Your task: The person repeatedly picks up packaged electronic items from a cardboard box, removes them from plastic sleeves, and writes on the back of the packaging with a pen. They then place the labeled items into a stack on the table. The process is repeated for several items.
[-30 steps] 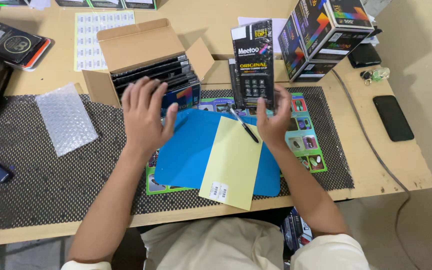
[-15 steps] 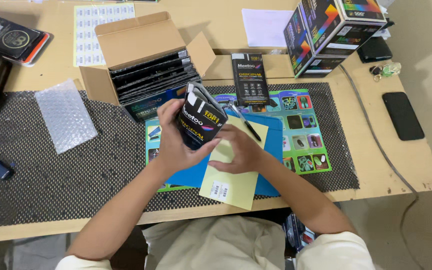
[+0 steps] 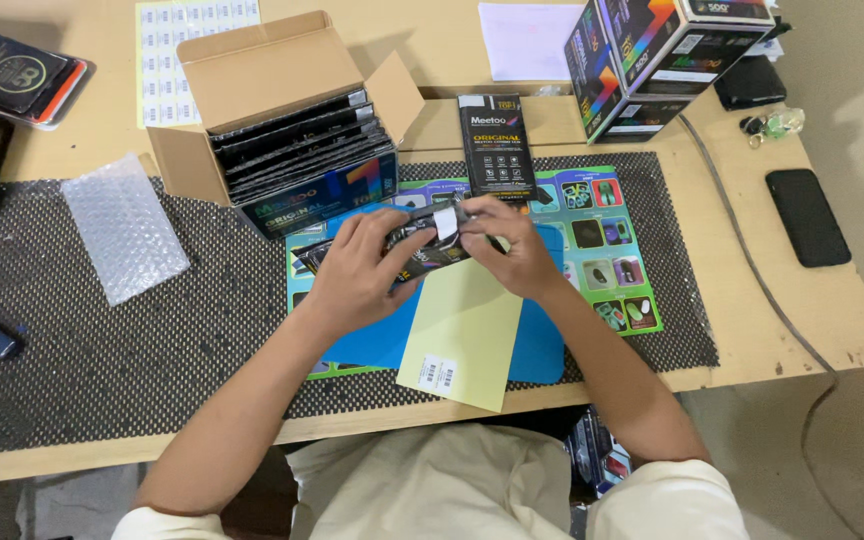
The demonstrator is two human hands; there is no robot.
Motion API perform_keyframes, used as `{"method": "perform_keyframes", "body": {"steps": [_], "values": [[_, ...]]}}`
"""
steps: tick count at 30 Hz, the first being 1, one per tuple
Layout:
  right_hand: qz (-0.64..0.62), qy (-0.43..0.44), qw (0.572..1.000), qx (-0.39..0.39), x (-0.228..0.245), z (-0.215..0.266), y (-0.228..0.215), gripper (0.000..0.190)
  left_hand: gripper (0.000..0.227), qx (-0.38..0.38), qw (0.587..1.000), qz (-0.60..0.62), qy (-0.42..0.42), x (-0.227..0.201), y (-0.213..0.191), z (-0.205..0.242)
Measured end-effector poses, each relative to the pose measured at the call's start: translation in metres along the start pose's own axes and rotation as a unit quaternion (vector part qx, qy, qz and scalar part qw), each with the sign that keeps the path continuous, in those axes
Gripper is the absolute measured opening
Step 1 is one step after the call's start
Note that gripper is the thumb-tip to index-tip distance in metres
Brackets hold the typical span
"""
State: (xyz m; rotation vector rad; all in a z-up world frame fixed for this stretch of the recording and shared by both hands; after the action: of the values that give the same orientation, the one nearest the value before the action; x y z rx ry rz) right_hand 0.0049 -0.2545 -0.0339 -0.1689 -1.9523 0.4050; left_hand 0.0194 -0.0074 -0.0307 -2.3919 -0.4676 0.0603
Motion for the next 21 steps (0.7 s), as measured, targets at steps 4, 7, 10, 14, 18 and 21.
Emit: {"method": "perform_keyframes", "body": {"steps": [4,7,10,14,18,21], "values": [[-0.039,0.003,0.998,0.042,0.001,-0.004,0.000,0.017,0.055,0.017,1.000,0.000,0.005,-0.002,-0.008,-0.007],[-0.001,-0.003,0.999,-0.038,-0.006,-0.004,-0.002,0.014,0.058,0.039,0.999,-0.024,-0.004,-0.001,-0.012,-0.009],[-0.033,0.062,0.981,-0.182,-0.007,-0.004,-0.007,0.021,0.067,0.058,0.997,-0.024,-0.040,0.001,-0.017,-0.012],[-0.155,0.147,0.888,-0.407,-0.012,-0.009,-0.026,0.027,0.071,0.108,0.992,-0.018,-0.063,0.005,-0.019,-0.010],[-0.278,0.144,0.823,-0.474,-0.039,-0.012,-0.051,0.032,0.074,0.218,0.970,-0.016,-0.101,0.007,-0.021,-0.007],[-0.295,0.142,0.819,-0.471,-0.017,-0.011,-0.033,0.026,0.070,0.194,0.977,-0.013,-0.085,0.005,-0.019,-0.005]]}}
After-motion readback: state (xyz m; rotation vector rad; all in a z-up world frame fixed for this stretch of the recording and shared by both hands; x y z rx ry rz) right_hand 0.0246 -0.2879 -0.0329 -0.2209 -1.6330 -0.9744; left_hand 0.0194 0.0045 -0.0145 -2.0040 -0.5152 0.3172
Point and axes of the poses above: each hand's wrist, its own z-axis away from the middle knuckle, its own y-axis out of the palm, x = y × z, the point moved 1 cm from there along -z, towards the middle knuckle, and after that the axes turned 8 degrees about y, right-handed, at the moved point
